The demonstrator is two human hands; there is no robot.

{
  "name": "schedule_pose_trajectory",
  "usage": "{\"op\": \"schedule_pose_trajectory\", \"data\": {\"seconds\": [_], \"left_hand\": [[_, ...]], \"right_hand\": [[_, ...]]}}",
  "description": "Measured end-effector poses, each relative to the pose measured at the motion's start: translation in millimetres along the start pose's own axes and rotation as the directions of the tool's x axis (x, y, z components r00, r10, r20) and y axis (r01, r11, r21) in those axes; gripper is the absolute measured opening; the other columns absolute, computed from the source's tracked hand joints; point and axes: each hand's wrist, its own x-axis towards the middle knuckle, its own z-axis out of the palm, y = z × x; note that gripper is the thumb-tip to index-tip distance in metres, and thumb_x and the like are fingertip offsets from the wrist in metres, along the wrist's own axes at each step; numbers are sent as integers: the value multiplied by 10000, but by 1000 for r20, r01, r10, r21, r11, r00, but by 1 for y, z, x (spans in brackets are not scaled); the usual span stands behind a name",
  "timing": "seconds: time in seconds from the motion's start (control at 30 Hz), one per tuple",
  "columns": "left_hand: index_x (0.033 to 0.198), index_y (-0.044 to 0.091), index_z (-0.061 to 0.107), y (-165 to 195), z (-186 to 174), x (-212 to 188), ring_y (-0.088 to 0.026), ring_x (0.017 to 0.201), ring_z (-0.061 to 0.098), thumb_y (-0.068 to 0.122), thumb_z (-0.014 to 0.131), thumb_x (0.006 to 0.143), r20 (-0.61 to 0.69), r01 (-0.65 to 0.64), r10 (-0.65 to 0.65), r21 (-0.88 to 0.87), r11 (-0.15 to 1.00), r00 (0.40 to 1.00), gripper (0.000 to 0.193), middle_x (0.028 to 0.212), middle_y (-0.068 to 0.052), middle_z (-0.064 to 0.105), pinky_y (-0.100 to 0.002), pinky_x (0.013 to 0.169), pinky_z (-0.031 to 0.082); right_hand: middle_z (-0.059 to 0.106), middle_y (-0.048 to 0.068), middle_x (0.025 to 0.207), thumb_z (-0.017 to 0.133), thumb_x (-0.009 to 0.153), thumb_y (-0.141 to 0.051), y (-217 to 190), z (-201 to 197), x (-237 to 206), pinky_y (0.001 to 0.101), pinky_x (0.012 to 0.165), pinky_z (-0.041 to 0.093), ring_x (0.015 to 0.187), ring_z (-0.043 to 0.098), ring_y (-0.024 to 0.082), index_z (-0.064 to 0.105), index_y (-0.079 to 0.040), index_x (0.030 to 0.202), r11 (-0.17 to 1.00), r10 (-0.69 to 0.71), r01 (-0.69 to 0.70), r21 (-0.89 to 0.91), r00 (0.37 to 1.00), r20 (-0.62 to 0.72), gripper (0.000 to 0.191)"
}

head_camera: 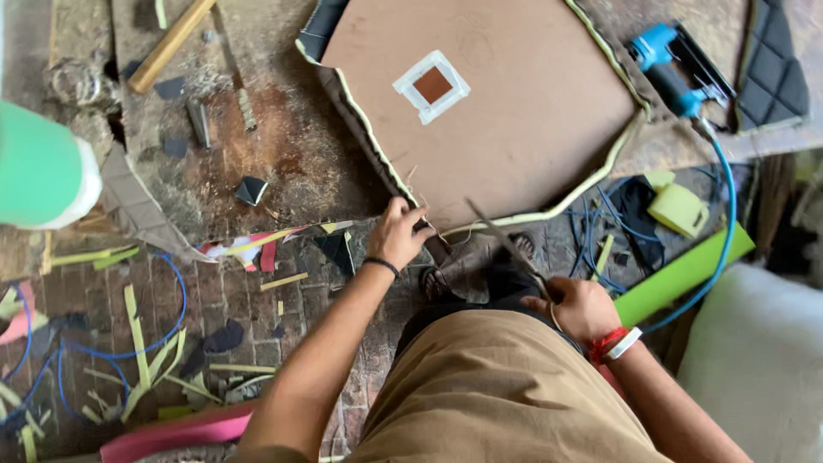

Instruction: The person attaches a brown quilted fabric cover to a curved wooden board using a pneumatic staple gun. They repeatedly fold the fabric edges, staple them to the board, and trim excess fabric with shears.

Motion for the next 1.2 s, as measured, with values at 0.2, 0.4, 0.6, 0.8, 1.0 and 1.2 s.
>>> {"op": "schedule_pose_trajectory", "data": {"seconds": [0.2, 0.4, 0.6, 0.8, 1.0, 1.2], "left_hand": [[789, 144, 772, -10, 22, 34, -239, 970, 682, 261, 788, 876, 115, -243, 233, 82, 967, 966, 147, 956, -29, 672, -392, 803, 555], [923, 120, 775, -12, 16, 57, -251, 848, 739, 249, 798, 842, 156, 76, -43, -212, 974, 987, 154, 897, -103, 766, -381, 776, 576], [899, 142, 805, 4, -1, 52, -263, 846, 744, 285, 814, 830, 177, -73, 81, -48, 996, 981, 158, 891, -111, 770, -376, 789, 581], [873, 144, 806, 9, -1, 63, -248, 810, 750, 269, 818, 808, 278, -106, 132, -105, 989, 951, 141, 860, -87, 778, -384, 751, 578], [894, 142, 808, -5, 7, 78, -249, 826, 762, 269, 808, 821, 264, -235, 294, -232, 944, 919, 147, 876, -101, 785, -378, 760, 591], [1089, 181, 773, -4, 0, 41, -314, 833, 706, 358, 853, 754, 366, -532, 557, -176, 828, 746, 387, 849, -102, 718, -446, 730, 558]], "right_hand": [[755, 149, 845, 714, 764, -624, -12, 20, -41, 477, 764, 578, 830, 724, 368, 754, -160, 929, 992, 36, -35, -119, 999, 13, 495], [763, 146, 887, 677, 809, -630, -27, 36, -48, 484, 779, 579, 856, 733, 351, 752, -171, 967, 991, 1, -5, -134, 1000, -28, 491], [753, 167, 918, 641, 864, -625, -53, 62, -34, 496, 774, 577, 871, 729, 368, 734, -137, 978, 991, 3, -6, -136, 1000, -19, 509], [741, 161, 898, 678, 851, -575, -64, 88, -15, 505, 770, 569, 859, 718, 381, 753, -130, 916, 996, 17, -26, -87, 995, -102, 456], [734, 149, 805, 700, 837, -546, -62, 120, -66, 501, 706, 556, 785, 702, 379, 764, -142, 887, 982, 171, -155, 105, 972, -164, 413], [738, 146, 751, 762, 744, -609, -90, 173, -135, 462, 687, 571, 741, 714, 362, 790, -121, 932, 837, 502, -409, 364, 839, -211, 523]]}}
